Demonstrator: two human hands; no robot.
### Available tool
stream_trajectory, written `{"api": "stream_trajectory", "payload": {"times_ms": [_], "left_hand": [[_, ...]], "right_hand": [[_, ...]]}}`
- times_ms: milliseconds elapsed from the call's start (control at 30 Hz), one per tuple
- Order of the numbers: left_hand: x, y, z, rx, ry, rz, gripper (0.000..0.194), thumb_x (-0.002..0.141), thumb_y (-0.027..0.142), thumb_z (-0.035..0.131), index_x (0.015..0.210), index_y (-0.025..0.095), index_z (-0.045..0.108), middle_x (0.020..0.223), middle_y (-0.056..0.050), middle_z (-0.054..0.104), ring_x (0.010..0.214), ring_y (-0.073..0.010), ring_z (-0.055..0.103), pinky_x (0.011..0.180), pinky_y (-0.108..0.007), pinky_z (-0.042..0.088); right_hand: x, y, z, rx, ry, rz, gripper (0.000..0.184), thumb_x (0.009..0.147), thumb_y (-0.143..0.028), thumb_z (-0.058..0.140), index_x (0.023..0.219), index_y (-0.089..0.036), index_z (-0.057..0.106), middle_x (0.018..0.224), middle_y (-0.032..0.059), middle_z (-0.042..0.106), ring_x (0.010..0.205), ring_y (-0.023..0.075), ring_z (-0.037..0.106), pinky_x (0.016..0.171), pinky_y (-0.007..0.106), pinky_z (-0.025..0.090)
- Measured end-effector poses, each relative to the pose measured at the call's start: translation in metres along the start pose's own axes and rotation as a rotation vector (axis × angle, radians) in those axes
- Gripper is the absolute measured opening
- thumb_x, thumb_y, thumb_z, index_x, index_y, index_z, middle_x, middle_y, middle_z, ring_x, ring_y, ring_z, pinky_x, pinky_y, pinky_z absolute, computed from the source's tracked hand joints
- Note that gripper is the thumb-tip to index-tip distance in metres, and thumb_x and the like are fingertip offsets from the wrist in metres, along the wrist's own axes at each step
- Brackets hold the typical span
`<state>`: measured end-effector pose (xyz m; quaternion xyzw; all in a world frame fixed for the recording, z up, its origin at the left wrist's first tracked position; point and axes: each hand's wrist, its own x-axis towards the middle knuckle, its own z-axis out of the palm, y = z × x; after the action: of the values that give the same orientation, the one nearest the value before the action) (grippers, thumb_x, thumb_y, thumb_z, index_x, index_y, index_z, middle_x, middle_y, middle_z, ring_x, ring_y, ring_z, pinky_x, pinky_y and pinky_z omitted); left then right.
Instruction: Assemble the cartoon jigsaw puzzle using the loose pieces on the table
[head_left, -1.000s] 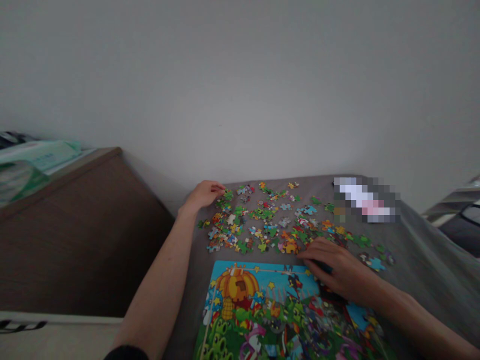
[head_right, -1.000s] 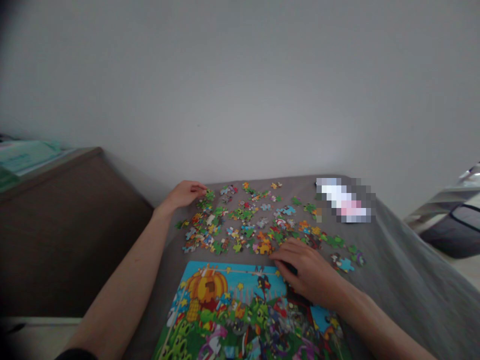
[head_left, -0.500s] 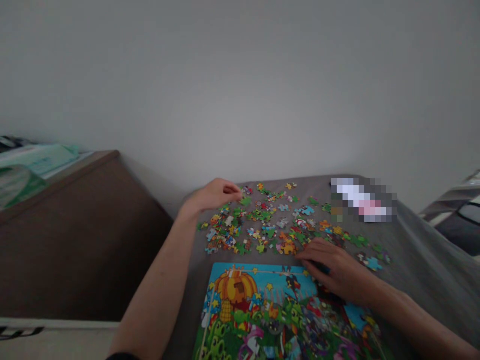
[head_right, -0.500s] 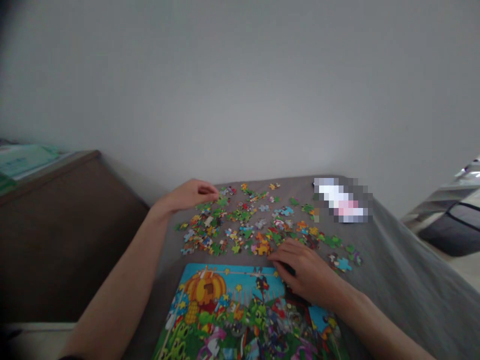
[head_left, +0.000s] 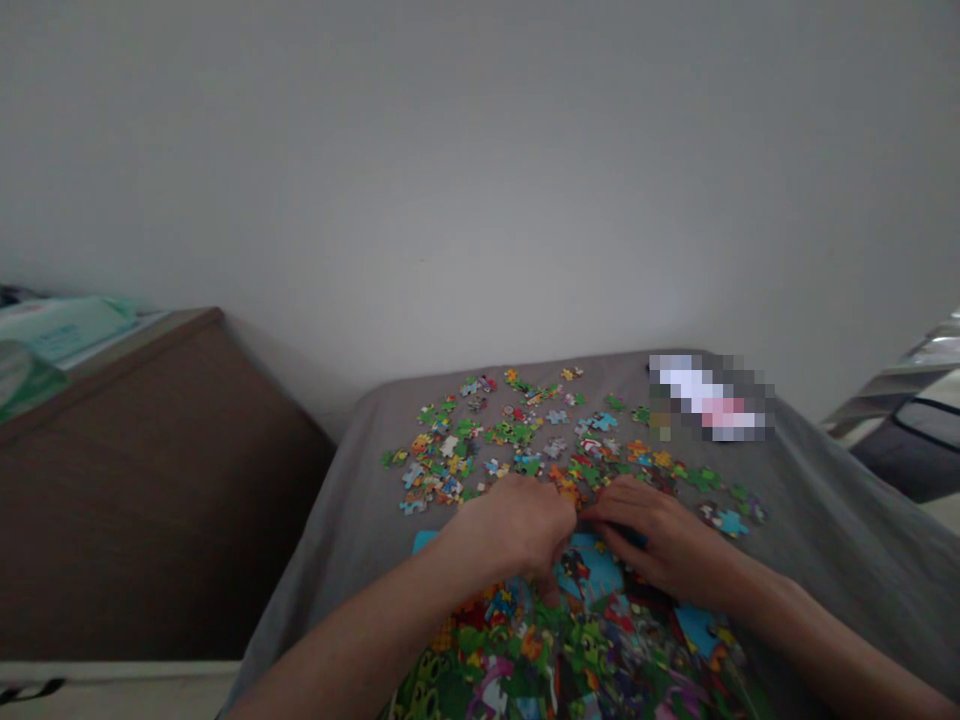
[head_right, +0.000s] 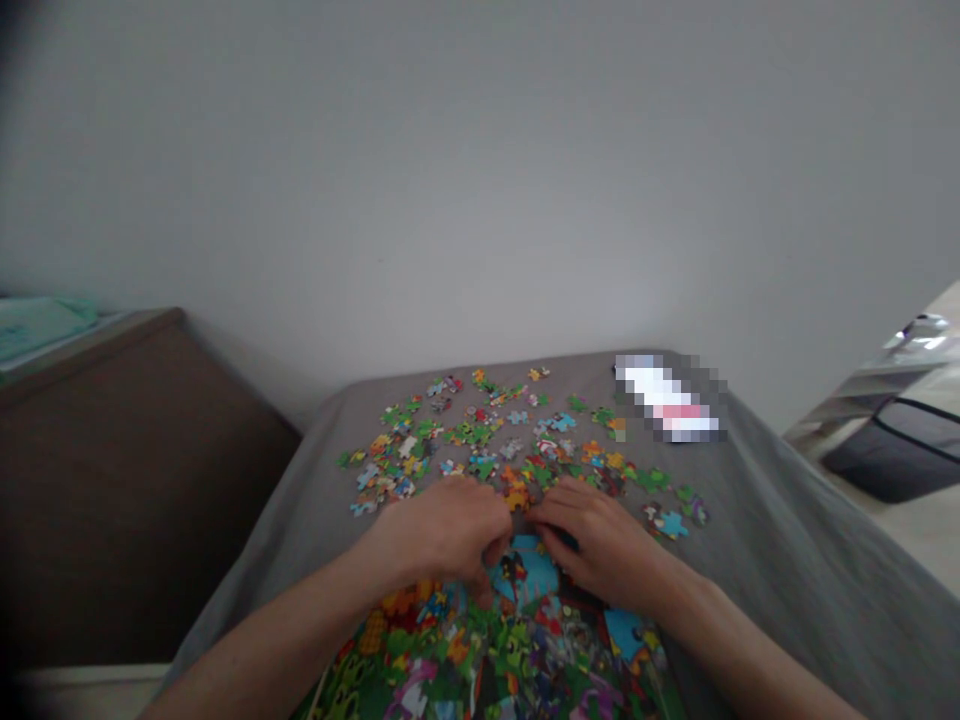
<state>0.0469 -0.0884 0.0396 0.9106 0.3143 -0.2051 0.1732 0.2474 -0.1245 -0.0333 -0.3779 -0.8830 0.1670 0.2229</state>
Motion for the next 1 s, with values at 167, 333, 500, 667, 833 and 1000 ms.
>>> {"api": "stream_trajectory", "payload": {"times_ms": [167, 333, 500, 667, 833, 1000], "left_hand": [[-0.003, -0.029, -0.012, -0.069, 0.058, -0.039, 0.030, 0.069, 0.045, 0.082, 0.087, 0.024, 0.072, 0.085, -0.005, 0.072, 0.081, -0.0243, 0.065, 0.071, -0.036, 0.051], [0.008, -0.093, -0.016, -0.091, 0.498, -0.336, 0.037, 0.093, 0.046, 0.056, 0.117, 0.020, 0.067, 0.128, -0.013, 0.065, 0.116, -0.0283, 0.061, 0.099, -0.041, 0.047], [0.017, -0.138, 0.001, -0.068, 0.356, -0.553, 0.074, 0.098, 0.059, 0.037, 0.158, 0.017, 0.023, 0.167, -0.015, 0.010, 0.151, -0.0338, 0.021, 0.117, -0.055, 0.027], [0.004, -0.158, 0.003, -0.096, 0.204, -0.481, 0.075, 0.095, 0.067, 0.033, 0.156, 0.022, 0.031, 0.164, -0.011, 0.023, 0.150, -0.0348, 0.025, 0.117, -0.058, 0.026], [0.002, -0.174, 0.005, -0.106, 0.368, -0.368, 0.059, 0.094, 0.063, 0.039, 0.141, 0.031, 0.054, 0.151, -0.005, 0.051, 0.138, -0.0299, 0.046, 0.112, -0.045, 0.038], [0.006, -0.189, 0.011, -0.101, 0.540, -0.368, 0.035, 0.095, 0.035, 0.042, 0.120, 0.029, 0.067, 0.148, -0.001, 0.054, 0.136, -0.0262, 0.048, 0.111, -0.043, 0.041]], "right_hand": [[-0.001, 0.000, 0.000, -0.011, -0.013, 0.017, 0.023, 0.099, -0.019, 0.048, 0.103, -0.023, 0.070, 0.098, 0.0052, 0.072, 0.095, 0.0204, 0.062, 0.087, 0.037, 0.049], [-0.001, 0.002, 0.001, -0.009, -0.006, 0.011, 0.023, 0.099, -0.018, 0.048, 0.106, -0.021, 0.070, 0.100, 0.0055, 0.071, 0.097, 0.0208, 0.061, 0.092, 0.039, 0.047], [-0.001, 0.002, 0.001, 0.001, -0.021, 0.011, 0.024, 0.100, -0.018, 0.047, 0.107, -0.020, 0.070, 0.098, 0.0057, 0.071, 0.095, 0.0207, 0.060, 0.088, 0.038, 0.047], [-0.001, 0.003, 0.002, 0.004, -0.020, 0.019, 0.024, 0.100, -0.019, 0.046, 0.108, -0.020, 0.069, 0.100, 0.0059, 0.071, 0.097, 0.0211, 0.060, 0.090, 0.039, 0.047], [-0.002, 0.004, 0.003, -0.002, -0.024, 0.024, 0.024, 0.099, -0.018, 0.047, 0.107, -0.020, 0.069, 0.102, 0.0067, 0.071, 0.098, 0.0219, 0.061, 0.091, 0.040, 0.048], [-0.001, 0.002, 0.002, 0.004, -0.014, 0.024, 0.025, 0.099, -0.018, 0.047, 0.108, -0.021, 0.070, 0.102, 0.0066, 0.072, 0.098, 0.0211, 0.062, 0.091, 0.038, 0.048]]}}
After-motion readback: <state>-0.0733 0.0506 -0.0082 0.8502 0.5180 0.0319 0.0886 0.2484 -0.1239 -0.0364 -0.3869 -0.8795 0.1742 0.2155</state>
